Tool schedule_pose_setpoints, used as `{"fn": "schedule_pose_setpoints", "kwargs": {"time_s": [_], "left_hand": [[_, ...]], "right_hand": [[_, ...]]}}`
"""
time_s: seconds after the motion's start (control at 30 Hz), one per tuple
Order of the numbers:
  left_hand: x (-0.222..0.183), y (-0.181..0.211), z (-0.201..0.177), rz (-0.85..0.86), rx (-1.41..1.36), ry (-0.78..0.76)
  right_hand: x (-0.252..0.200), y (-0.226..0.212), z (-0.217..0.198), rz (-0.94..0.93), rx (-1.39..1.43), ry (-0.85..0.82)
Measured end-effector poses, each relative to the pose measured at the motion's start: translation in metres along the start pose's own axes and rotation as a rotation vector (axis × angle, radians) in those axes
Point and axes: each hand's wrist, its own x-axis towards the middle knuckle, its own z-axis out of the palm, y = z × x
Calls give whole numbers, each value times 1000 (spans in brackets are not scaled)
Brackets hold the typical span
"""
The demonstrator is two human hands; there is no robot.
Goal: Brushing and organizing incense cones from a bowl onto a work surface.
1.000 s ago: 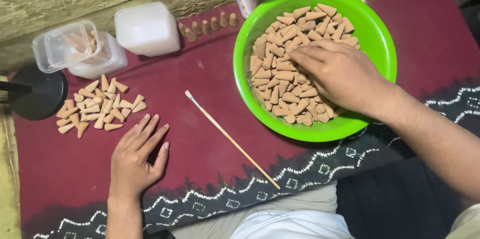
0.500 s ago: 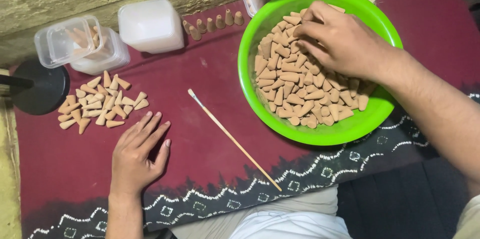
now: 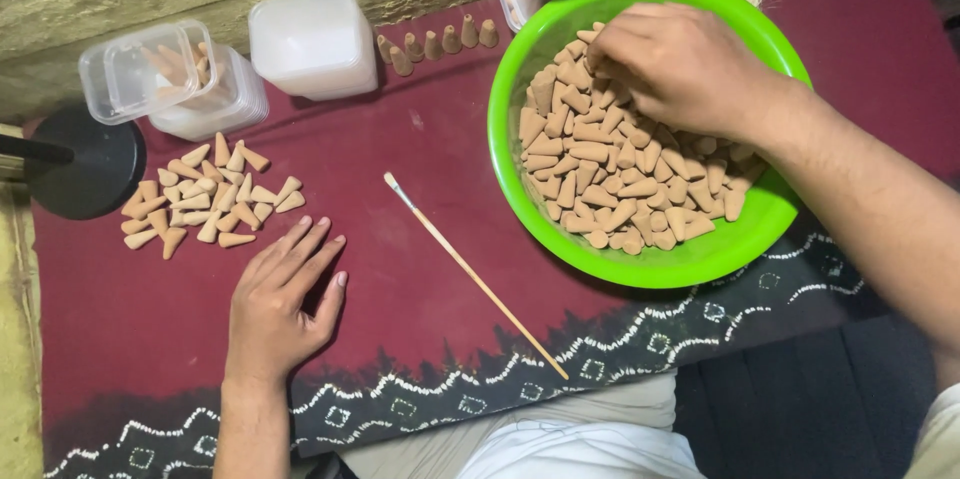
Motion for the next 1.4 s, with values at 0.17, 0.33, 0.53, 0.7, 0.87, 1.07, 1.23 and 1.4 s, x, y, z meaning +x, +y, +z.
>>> {"fn": "schedule_pose_setpoints", "kwargs": {"time_s": [0.17,0.33,0.53,0.7,0.87,1.07,1.23,1.4], "left_hand": [[1,0,-1,-1,-7,-1],[2,1,-1,0,-5,-6],[1,0,0,-10,3,-6],[0,0,0,-5,-2,-7],[0,1,0,-16,-11,-1],[0,2,-2,-20,-27,-3],[-1,1,-4,-19,-31,-6],[-2,1,-4,-17,-40,-6]], "right_hand": [[-9,-29,-37,129,530,136],[-16,-53,-55,521,1037,27],[-26,-67,-58,742,1011,-245],[-50,-64,-28,47,410,-495],[-47,-80,-32,-50,66,-623],[-38,-63,-72,-92,340,-48],[-40,-46,-72,32,187,-175],[-51,-39,-57,272,-69,-454]]}}
